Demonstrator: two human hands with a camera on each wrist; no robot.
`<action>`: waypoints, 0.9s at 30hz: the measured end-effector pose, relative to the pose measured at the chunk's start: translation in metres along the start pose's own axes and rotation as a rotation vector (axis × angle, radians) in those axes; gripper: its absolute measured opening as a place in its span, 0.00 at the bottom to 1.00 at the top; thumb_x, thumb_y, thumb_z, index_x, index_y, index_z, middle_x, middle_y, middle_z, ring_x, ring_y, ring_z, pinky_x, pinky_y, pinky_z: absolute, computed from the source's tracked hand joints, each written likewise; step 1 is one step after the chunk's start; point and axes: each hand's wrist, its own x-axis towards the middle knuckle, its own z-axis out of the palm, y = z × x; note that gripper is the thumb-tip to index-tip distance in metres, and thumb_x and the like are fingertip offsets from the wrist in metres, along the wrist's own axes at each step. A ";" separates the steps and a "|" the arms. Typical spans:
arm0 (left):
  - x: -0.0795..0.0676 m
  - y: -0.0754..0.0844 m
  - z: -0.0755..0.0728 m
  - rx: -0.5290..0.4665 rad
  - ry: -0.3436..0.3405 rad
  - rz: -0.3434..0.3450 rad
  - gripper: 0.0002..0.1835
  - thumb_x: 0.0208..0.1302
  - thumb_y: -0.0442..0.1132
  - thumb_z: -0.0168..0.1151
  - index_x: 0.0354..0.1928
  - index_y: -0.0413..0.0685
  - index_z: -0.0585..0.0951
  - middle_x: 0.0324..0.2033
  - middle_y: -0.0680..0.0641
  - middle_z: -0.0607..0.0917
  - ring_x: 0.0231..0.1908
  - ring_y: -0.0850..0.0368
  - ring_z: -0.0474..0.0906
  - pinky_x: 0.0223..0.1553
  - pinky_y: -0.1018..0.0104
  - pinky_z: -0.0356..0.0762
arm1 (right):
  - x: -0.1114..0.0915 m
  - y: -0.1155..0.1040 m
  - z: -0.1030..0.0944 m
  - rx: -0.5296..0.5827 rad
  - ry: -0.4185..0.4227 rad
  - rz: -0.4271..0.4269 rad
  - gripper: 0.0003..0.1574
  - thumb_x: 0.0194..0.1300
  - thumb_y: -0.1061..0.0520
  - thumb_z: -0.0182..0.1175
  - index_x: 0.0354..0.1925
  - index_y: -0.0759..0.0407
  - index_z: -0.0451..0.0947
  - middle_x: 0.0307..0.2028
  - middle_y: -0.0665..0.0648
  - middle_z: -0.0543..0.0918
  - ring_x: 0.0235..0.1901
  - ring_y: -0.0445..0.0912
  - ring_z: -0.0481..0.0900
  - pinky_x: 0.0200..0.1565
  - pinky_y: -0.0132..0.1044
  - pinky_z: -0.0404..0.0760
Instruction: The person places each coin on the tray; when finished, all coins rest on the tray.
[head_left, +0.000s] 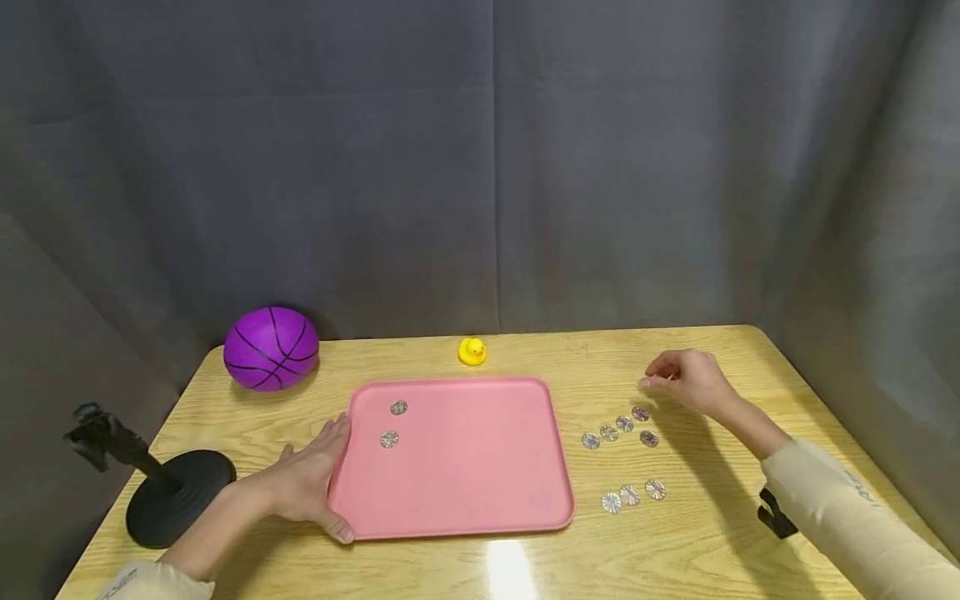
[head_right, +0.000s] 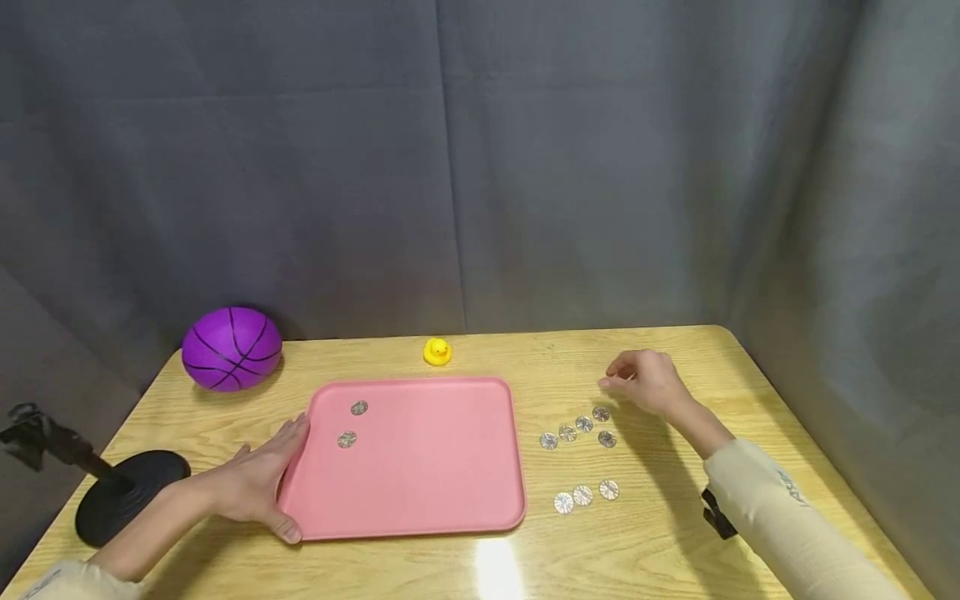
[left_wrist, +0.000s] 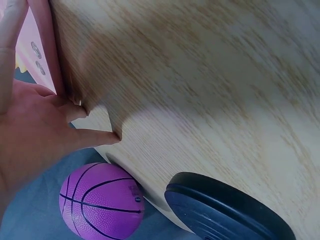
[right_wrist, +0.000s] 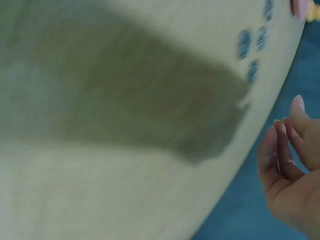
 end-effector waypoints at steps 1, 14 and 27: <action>0.000 0.000 0.000 -0.001 -0.002 0.000 0.83 0.21 0.69 0.79 0.73 0.27 0.43 0.73 0.28 0.44 0.72 0.31 0.42 0.56 0.19 0.40 | -0.005 0.007 0.001 -0.002 -0.001 0.012 0.11 0.57 0.54 0.71 0.33 0.61 0.85 0.26 0.50 0.84 0.24 0.41 0.76 0.27 0.36 0.73; 0.004 0.000 0.003 -0.003 -0.012 -0.013 0.84 0.20 0.68 0.79 0.74 0.28 0.42 0.73 0.29 0.44 0.72 0.32 0.41 0.57 0.20 0.40 | -0.017 0.027 0.019 -0.037 -0.067 -0.012 0.12 0.51 0.52 0.75 0.30 0.55 0.83 0.24 0.44 0.81 0.23 0.39 0.70 0.26 0.33 0.70; -0.001 0.000 -0.001 -0.004 -0.010 -0.017 0.84 0.21 0.68 0.80 0.74 0.28 0.42 0.73 0.28 0.43 0.72 0.32 0.41 0.57 0.19 0.39 | -0.018 0.023 0.027 0.014 -0.080 -0.027 0.07 0.54 0.53 0.74 0.31 0.52 0.85 0.26 0.43 0.84 0.23 0.38 0.71 0.26 0.31 0.71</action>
